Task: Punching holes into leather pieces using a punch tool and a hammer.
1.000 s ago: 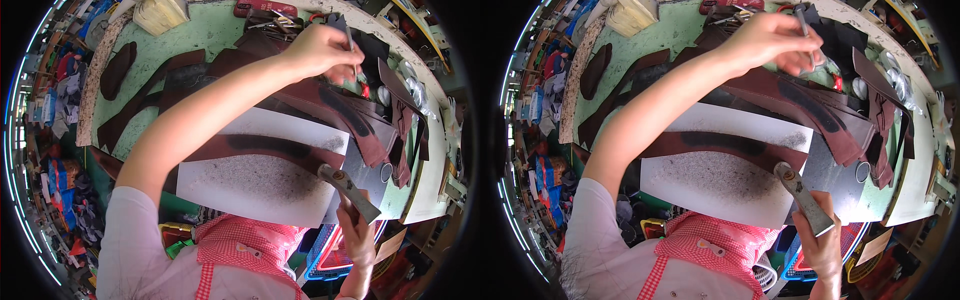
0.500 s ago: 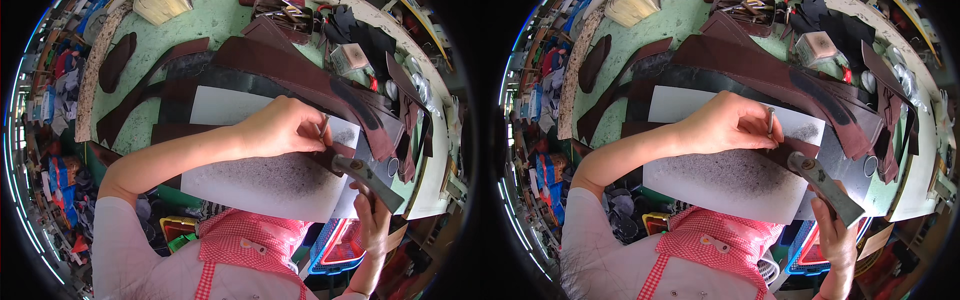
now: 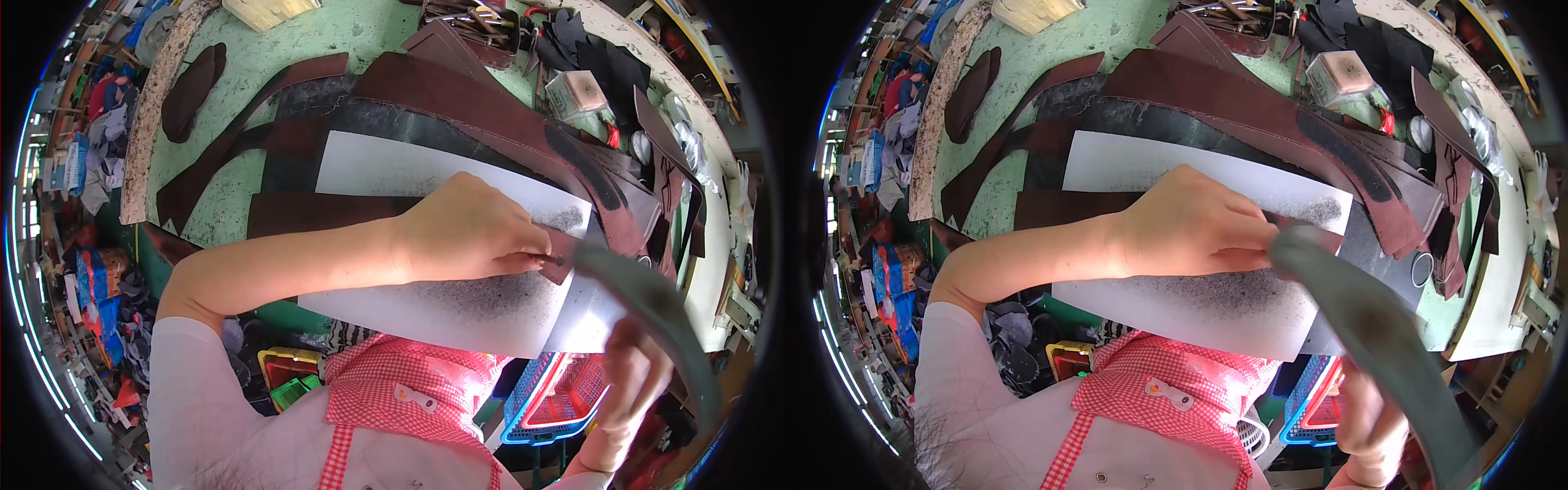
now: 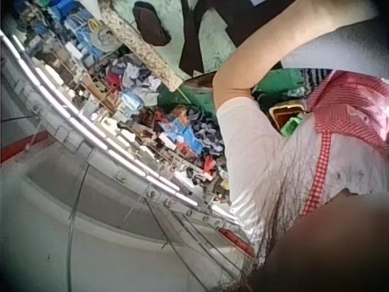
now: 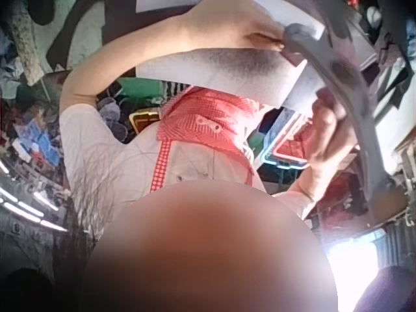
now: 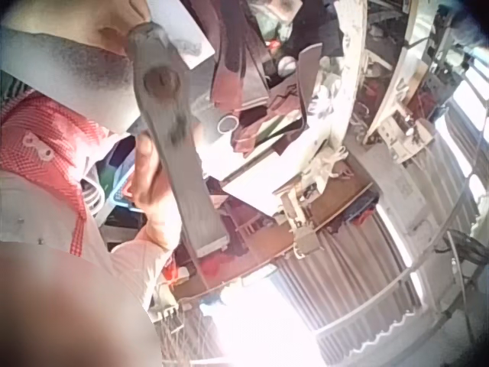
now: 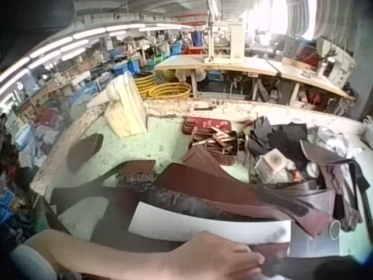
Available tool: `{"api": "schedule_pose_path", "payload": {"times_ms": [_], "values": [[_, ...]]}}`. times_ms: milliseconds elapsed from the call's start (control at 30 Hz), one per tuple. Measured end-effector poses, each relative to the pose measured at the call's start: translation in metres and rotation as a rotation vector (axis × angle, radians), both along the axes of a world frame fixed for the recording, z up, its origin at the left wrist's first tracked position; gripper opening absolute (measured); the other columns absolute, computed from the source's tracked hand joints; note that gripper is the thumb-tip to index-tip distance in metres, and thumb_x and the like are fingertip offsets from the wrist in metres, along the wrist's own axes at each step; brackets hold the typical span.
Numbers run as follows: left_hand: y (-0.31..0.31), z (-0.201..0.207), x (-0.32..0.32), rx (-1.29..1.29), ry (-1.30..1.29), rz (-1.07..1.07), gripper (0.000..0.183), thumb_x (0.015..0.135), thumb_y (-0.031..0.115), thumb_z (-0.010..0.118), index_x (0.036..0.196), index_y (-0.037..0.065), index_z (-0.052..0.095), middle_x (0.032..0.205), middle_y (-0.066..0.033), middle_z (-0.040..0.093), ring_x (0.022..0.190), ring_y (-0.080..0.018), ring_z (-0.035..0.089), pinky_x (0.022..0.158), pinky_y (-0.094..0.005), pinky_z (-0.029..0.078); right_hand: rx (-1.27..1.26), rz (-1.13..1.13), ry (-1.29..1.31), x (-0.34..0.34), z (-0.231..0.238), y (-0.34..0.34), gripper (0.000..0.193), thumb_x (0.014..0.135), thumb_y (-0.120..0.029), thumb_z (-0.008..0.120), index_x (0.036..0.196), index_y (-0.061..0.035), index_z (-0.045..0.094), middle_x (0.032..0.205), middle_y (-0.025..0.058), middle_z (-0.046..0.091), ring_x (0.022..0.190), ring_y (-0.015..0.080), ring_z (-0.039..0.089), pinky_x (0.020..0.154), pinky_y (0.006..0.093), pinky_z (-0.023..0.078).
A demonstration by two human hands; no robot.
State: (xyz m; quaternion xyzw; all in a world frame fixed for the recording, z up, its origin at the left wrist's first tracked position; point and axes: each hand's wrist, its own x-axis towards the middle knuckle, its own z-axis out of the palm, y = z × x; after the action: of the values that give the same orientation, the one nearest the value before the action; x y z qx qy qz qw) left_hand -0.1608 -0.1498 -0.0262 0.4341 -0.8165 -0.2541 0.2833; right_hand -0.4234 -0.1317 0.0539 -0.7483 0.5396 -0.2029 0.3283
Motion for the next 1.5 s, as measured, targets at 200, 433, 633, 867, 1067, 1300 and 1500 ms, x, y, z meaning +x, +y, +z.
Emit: {"api": "schedule_pose_path", "payload": {"times_ms": [200,433,633,867,1067,1300,1500], "values": [[-0.008,-0.012,0.010,0.509,0.482,0.032,0.011,0.088,0.004,0.064,0.098,-0.001,0.065,0.094,-0.0067,0.071,0.090,-0.0111,0.068,0.080,-0.0252,0.054,0.073,0.133,-0.316,0.011,-0.001,-0.017,0.047,0.101,-0.036,0.047,0.124,0.0053,0.045,0.080,0.0039,0.049,0.049,0.0023,0.031,0.044,0.0171,0.025],[0.000,0.000,0.005,0.196,0.137,0.023,0.014,0.085,0.011,0.068,0.096,0.003,0.067,0.091,-0.0086,0.071,0.080,-0.0163,0.071,0.072,-0.0268,0.055,-0.066,0.152,-0.200,-0.012,-0.002,-0.014,0.064,0.095,-0.053,0.046,0.114,0.0073,0.048,0.065,0.0016,0.045,0.047,0.0037,0.037,0.043,0.0176,0.028],[-0.005,-0.009,0.017,0.398,0.359,0.043,0.015,0.088,0.009,0.065,0.101,0.003,0.065,0.092,-0.0081,0.071,0.086,-0.0176,0.071,0.075,-0.0268,0.055,0.049,0.061,-0.266,0.025,-0.008,-0.012,0.046,0.098,-0.045,0.048,0.110,0.0002,0.047,0.071,0.0003,0.042,0.053,0.0037,0.031,0.047,0.0186,0.023],[-0.005,-0.004,0.019,0.515,0.478,0.035,0.013,0.091,0.005,0.061,0.101,-0.002,0.064,0.094,-0.0102,0.071,0.092,-0.0167,0.070,0.083,-0.0268,0.054,0.000,0.067,-0.372,0.011,0.015,-0.021,0.066,0.095,-0.056,0.047,0.101,0.0099,0.045,0.058,0.0028,0.040,0.044,0.0064,0.037,0.041,0.0172,0.029],[-0.003,0.000,0.014,0.287,0.260,0.017,0.012,0.086,0.010,0.066,0.097,0.005,0.066,0.091,-0.0067,0.071,0.079,-0.0184,0.071,0.070,-0.0271,0.055,0.481,0.197,-0.209,-0.040,0.029,-0.045,0.057,0.092,-0.052,0.056,0.091,0.0053,0.051,0.057,0.0024,0.045,0.046,0.0072,0.041,0.044,0.0186,0.035],[0.007,-0.010,0.018,0.114,0.158,0.110,0.012,0.084,0.014,0.070,0.093,0.008,0.067,0.086,-0.0040,0.070,0.069,-0.0162,0.068,0.062,-0.0284,0.052,0.084,0.182,-0.154,0.028,-0.006,-0.015,0.042,0.100,-0.041,0.046,0.108,-0.0002,0.048,0.074,0.0005,0.044,0.052,0.0047,0.033,0.047,0.0198,0.025],[0.005,-0.018,0.021,0.306,0.492,0.134,0.013,0.085,0.014,0.070,0.095,0.007,0.068,0.087,-0.0052,0.070,0.071,-0.0141,0.069,0.064,-0.0277,0.053,-0.008,0.041,-0.283,0.030,0.010,-0.016,0.065,0.094,-0.060,0.046,0.092,0.0046,0.046,0.058,-0.0012,0.037,0.045,0.0040,0.033,0.042,0.0168,0.024]]}}
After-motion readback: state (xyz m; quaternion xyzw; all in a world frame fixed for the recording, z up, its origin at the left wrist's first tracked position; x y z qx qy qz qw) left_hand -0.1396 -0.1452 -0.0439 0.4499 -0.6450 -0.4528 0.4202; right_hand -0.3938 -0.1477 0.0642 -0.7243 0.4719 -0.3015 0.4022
